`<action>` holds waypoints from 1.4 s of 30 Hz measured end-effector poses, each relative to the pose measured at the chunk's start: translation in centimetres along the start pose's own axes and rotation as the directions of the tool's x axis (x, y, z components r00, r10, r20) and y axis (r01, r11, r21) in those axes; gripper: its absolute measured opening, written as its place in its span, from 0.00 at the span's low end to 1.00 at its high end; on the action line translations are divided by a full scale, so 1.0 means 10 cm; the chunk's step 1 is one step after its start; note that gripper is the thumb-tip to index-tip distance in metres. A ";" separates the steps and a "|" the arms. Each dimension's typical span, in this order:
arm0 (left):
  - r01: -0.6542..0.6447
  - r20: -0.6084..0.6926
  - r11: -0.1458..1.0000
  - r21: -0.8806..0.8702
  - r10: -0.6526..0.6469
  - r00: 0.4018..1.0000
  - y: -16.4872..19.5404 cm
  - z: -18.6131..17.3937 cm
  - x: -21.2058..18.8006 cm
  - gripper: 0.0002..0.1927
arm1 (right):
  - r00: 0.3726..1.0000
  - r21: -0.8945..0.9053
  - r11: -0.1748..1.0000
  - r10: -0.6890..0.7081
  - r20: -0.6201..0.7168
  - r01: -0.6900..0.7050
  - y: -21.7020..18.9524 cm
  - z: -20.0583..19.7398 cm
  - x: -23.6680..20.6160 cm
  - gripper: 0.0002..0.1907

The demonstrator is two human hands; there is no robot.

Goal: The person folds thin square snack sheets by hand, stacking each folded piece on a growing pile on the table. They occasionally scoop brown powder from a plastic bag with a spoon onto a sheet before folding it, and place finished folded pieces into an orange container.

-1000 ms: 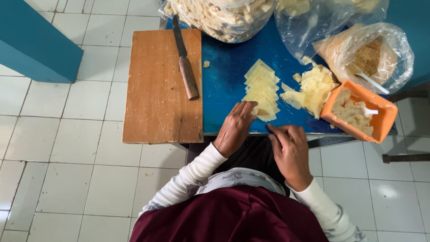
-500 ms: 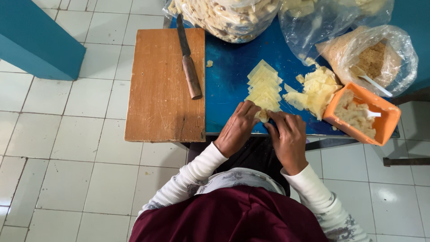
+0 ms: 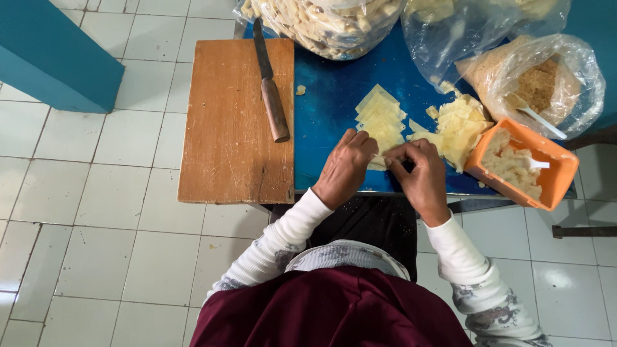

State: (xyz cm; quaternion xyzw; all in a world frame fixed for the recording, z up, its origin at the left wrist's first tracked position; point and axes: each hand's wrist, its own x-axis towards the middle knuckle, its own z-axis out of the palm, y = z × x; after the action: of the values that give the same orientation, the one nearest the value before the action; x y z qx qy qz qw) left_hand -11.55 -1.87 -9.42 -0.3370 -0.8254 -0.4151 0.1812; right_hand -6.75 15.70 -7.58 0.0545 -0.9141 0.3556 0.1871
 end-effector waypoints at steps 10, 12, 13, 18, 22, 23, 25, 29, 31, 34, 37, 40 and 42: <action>0.000 0.077 0.986 -0.164 0.013 0.997 -0.08 -0.10 0.03 0.07 | 0.972 -0.174 0.958 -0.233 -0.011 0.227 -0.13 0.08 -0.04 0.11; 0.005 0.105 0.982 -0.188 0.015 0.994 -0.08 -0.13 0.02 0.07 | 0.976 -0.185 0.959 -0.220 -0.001 0.216 -0.16 0.09 -0.01 0.09; 0.012 0.110 0.982 -0.190 0.009 0.994 -0.08 -0.15 0.02 0.06 | 0.976 -0.192 0.958 -0.218 0.002 0.215 -0.17 0.09 0.01 0.08; 0.008 0.097 0.978 -0.210 0.012 0.995 -0.13 -0.20 0.04 0.04 | 0.968 -0.145 0.957 -0.250 0.017 0.250 -0.23 0.09 0.05 0.07; 0.059 0.106 0.965 -0.254 -0.033 0.994 -0.16 -0.20 0.05 0.03 | 0.963 -0.178 0.946 -0.270 0.020 0.270 -0.22 0.11 0.07 0.06; 0.084 0.116 0.958 -0.273 -0.054 0.992 -0.17 -0.20 0.04 0.03 | 0.967 -0.167 0.953 -0.252 0.021 0.252 -0.22 0.12 0.07 0.06; 0.051 0.094 0.970 -0.239 -0.029 0.995 -0.17 -0.20 0.04 0.03 | 0.976 -0.145 0.965 -0.217 0.020 0.217 -0.20 0.15 0.10 0.05; 0.002 0.046 0.993 -0.122 0.003 0.999 -0.17 -0.17 0.07 0.02 | 0.974 -0.217 0.951 -0.228 -0.016 0.219 -0.20 0.19 0.13 0.06; 0.025 0.052 0.995 -0.100 -0.020 0.998 -0.17 -0.17 0.08 0.02 | 0.972 -0.224 0.950 -0.231 -0.039 0.217 -0.22 0.20 0.12 0.06; 0.023 0.042 0.994 -0.105 -0.019 0.999 -0.18 -0.18 0.10 0.02 | 0.956 -0.221 0.937 -0.289 -0.050 0.271 -0.26 0.22 0.09 0.07; 0.018 0.026 0.989 -0.149 -0.014 1.000 -0.17 -0.20 0.07 0.05 | 0.947 -0.288 0.911 -0.320 -0.039 0.296 -0.26 0.25 0.08 0.07; 0.000 0.044 0.998 -0.066 0.003 0.999 -0.14 -0.21 0.05 0.05 | 0.939 -0.358 0.883 -0.341 -0.046 0.303 -0.23 0.27 0.07 0.08; -0.006 0.046 1.000 -0.014 0.007 0.999 -0.12 -0.21 0.03 0.05 | 0.940 -0.386 0.872 -0.340 -0.032 0.302 -0.21 0.27 0.04 0.09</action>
State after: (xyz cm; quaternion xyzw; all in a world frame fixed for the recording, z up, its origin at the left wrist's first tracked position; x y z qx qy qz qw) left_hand -12.60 -3.96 -8.65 -0.3503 -0.8254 -0.4124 0.1612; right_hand -7.47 12.35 -7.98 0.1511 -0.9329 0.1402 0.2954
